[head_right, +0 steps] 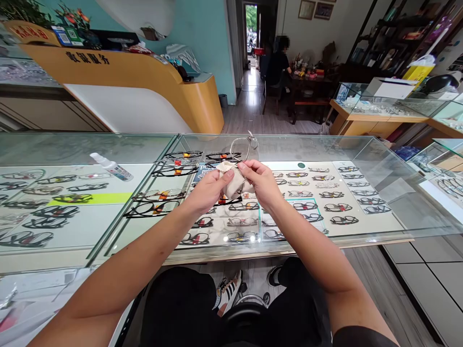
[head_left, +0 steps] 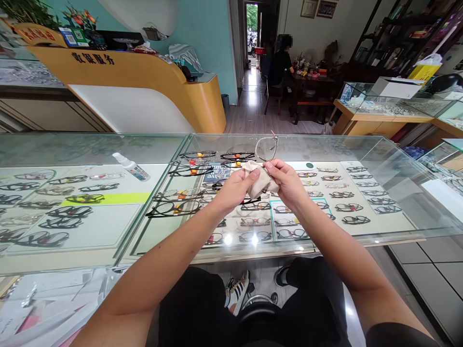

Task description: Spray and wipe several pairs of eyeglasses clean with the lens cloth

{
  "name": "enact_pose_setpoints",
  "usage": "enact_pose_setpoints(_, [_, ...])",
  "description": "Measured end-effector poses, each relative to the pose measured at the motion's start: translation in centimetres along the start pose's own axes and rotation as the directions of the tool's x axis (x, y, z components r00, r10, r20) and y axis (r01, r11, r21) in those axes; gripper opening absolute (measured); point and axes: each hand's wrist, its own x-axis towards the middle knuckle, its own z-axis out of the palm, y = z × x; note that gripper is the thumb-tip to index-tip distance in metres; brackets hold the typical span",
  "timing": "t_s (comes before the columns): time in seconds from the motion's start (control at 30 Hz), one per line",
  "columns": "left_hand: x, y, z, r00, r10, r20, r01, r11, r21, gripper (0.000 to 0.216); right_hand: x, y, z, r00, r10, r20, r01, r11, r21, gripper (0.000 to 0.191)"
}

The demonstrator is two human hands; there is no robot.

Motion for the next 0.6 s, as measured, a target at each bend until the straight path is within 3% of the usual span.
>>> enact_pose_setpoints(0.13, [0.2, 0.0, 0.4, 0.998, 0.052, -0.027, -0.05, 0.997, 0.062, 0.069, -0.3, 0.2, 0.3, 0.999, -0.035, 0.021, 0.036, 0.999, -0.032, 0.052])
enact_pose_setpoints(0.33, [0.0, -0.2, 0.3, 1.0, 0.004, -0.024, -0.005, 1.0, -0.016, 0.065, -0.4, 0.2, 0.3, 0.999, -0.029, 0.027, 0.03, 0.998, -0.048, 0.053])
enact_pose_setpoints(0.6, [-0.7, 0.4, 0.5, 0.997, -0.018, 0.072, 0.019, 1.0, -0.021, 0.06, 0.2, 0.1, -0.2, 1.0, -0.017, -0.007, 0.017, 0.998, -0.055, 0.052])
